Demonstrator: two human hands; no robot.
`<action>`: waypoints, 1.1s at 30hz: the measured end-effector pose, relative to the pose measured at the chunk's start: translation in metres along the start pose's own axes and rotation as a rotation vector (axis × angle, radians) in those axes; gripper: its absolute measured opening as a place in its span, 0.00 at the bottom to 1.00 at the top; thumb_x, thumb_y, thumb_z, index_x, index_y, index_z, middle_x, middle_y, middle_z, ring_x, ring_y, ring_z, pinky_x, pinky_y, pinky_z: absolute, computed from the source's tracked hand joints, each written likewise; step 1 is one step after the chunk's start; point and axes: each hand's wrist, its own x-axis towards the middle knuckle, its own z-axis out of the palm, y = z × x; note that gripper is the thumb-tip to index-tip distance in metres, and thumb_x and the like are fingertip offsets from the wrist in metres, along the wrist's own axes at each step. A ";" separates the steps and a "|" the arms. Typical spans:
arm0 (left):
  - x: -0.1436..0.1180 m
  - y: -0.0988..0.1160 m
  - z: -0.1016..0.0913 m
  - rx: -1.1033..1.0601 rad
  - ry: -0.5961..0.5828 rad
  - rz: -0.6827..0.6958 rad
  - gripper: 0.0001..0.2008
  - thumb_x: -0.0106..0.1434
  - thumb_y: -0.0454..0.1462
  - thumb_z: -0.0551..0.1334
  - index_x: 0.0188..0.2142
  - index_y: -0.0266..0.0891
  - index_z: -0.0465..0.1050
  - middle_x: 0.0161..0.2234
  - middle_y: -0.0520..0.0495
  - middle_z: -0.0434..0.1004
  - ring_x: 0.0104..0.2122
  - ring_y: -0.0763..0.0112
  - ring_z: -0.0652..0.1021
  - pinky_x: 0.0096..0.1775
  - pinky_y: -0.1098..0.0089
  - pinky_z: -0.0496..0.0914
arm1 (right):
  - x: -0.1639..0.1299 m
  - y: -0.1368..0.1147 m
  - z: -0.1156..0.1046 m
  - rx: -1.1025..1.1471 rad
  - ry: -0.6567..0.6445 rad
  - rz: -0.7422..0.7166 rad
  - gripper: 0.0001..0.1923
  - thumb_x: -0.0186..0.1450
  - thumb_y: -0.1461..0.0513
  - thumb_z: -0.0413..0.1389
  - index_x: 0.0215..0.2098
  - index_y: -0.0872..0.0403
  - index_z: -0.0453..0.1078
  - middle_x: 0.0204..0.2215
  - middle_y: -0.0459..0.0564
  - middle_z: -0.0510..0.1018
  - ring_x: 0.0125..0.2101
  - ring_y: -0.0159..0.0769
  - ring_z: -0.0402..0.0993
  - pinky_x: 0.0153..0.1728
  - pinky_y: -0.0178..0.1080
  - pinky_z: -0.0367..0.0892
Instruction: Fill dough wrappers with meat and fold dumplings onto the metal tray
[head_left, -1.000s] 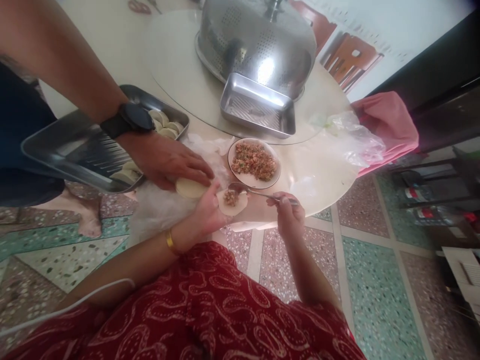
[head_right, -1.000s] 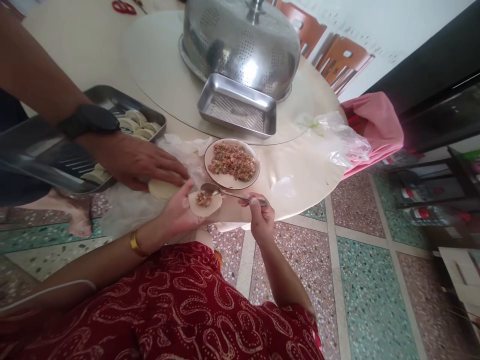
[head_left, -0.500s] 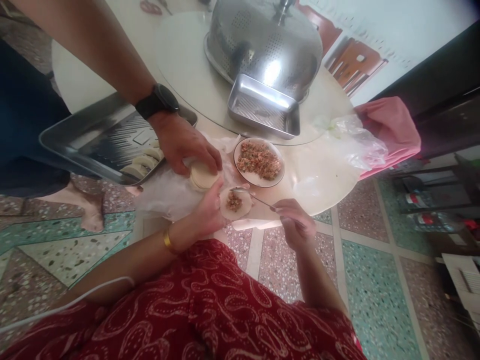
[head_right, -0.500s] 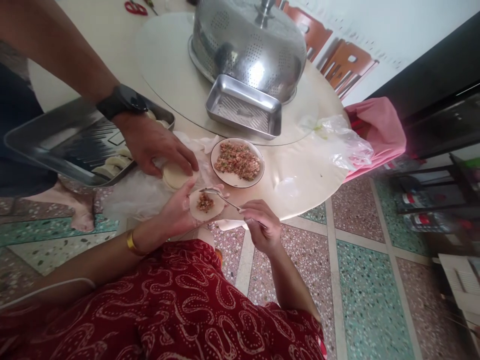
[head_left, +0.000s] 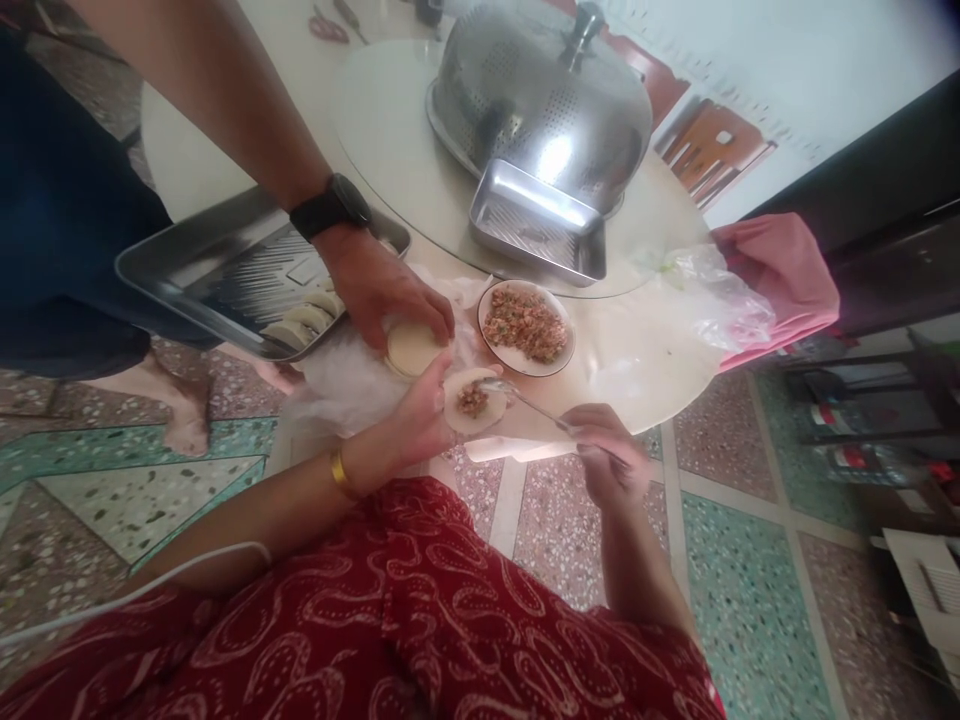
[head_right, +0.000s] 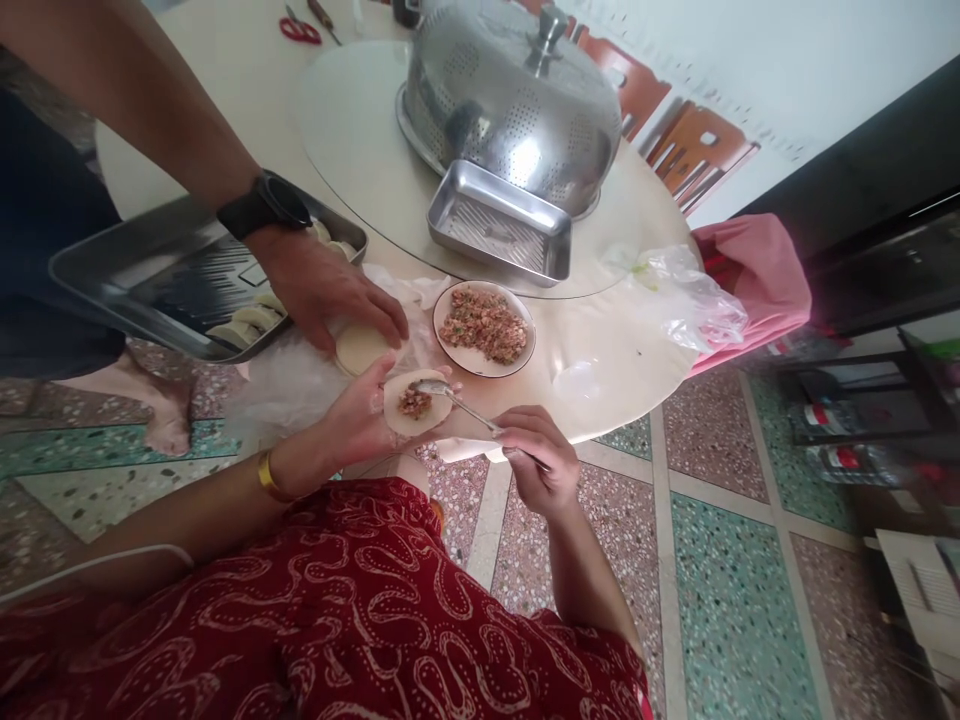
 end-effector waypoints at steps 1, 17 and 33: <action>-0.001 0.000 0.000 0.001 -0.007 0.009 0.32 0.70 0.53 0.46 0.59 0.29 0.67 0.41 0.34 0.80 0.40 0.54 0.80 0.46 0.54 0.74 | -0.003 0.000 -0.002 -0.005 0.032 0.020 0.10 0.68 0.62 0.54 0.44 0.43 0.74 0.35 0.49 0.82 0.36 0.44 0.80 0.34 0.49 0.75; -0.010 -0.002 0.005 -0.023 -0.042 0.051 0.30 0.70 0.52 0.49 0.56 0.30 0.68 0.40 0.34 0.80 0.41 0.55 0.80 0.46 0.57 0.74 | -0.004 -0.011 0.007 0.054 0.107 0.109 0.09 0.68 0.63 0.55 0.43 0.45 0.75 0.34 0.49 0.82 0.40 0.43 0.79 0.34 0.46 0.74; 0.002 -0.034 -0.013 -0.156 -0.037 0.036 0.26 0.73 0.48 0.44 0.44 0.29 0.72 0.34 0.37 0.79 0.38 0.58 0.80 0.48 0.57 0.72 | -0.009 -0.025 -0.002 0.045 0.195 0.150 0.06 0.60 0.65 0.62 0.38 0.52 0.77 0.28 0.47 0.82 0.28 0.37 0.81 0.29 0.40 0.76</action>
